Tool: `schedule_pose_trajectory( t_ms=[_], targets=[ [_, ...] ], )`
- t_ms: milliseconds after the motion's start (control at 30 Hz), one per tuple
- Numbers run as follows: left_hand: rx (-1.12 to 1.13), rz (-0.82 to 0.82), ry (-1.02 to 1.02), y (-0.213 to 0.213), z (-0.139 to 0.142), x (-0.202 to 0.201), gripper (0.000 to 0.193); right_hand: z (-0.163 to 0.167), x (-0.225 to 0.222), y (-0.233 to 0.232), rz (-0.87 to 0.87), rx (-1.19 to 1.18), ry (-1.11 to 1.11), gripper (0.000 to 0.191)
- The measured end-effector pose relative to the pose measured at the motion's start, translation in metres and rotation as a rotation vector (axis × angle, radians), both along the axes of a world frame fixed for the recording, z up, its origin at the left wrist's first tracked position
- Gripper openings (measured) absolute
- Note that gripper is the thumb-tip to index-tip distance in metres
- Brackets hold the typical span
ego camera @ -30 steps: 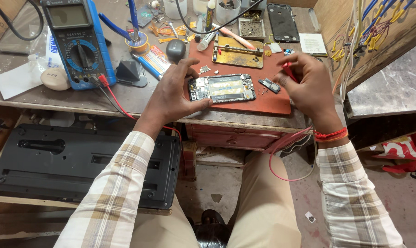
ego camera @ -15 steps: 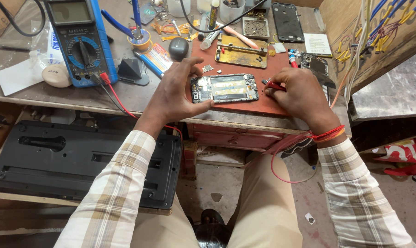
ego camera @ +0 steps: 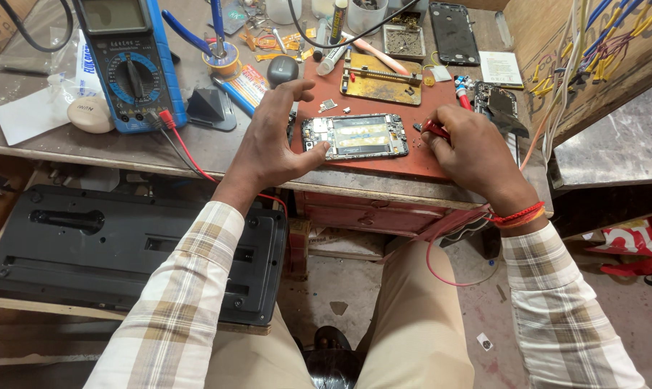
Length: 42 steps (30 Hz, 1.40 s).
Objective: The person uses a multimeter to test points on a disassembled mobile phone motherboard. They hold the board with one hand and probe various components with the multimeter leads, checking electrical continuity or voltage across the circuit.
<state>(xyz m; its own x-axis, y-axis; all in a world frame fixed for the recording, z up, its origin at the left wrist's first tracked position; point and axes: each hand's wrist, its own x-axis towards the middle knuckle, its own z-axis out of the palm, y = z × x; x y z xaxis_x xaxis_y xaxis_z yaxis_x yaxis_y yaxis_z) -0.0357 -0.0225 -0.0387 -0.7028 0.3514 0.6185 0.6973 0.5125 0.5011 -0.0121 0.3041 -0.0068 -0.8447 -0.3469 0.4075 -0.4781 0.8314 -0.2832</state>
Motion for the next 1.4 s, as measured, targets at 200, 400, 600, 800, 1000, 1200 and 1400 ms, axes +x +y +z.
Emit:
schedule_pose_trajectory(
  t_ms=[200, 400, 600, 800, 1000, 1200, 1400],
  targets=[
    [0.009, -0.006, -0.029, 0.001, 0.002, 0.001, 0.076, 0.002, 0.004, -0.002, -0.016, -0.147, -0.062, 0.017],
    [0.014, 0.01, -0.048, 0.001, 0.004, 0.002, 0.073, 0.006, 0.005, -0.007, -0.018, -0.228, -0.06, 0.013],
    [0.04, 0.033, -0.078, 0.0, 0.005, 0.003, 0.068, 0.004, 0.003, -0.021, 0.068, -0.362, -0.094, 0.006],
    [0.058, 0.03, -0.056, -0.001, 0.004, 0.005, 0.068, 0.002, 0.006, -0.05, 0.1, -0.438, -0.159, 0.005],
    [0.06, 0.006, -0.036, -0.002, 0.004, 0.003, 0.071, 0.0, 0.004, -0.073, 0.124, -0.478, -0.249, 0.004],
    [0.069, -0.013, -0.03, -0.003, 0.001, 0.002, 0.072, -0.003, 0.004, -0.084, 0.169, -0.494, -0.193, 0.016],
    [0.065, -0.01, -0.027, -0.004, 0.001, 0.001, 0.073, -0.004, 0.004, -0.093, 0.165, -0.405, -0.142, 0.022]
  ],
)
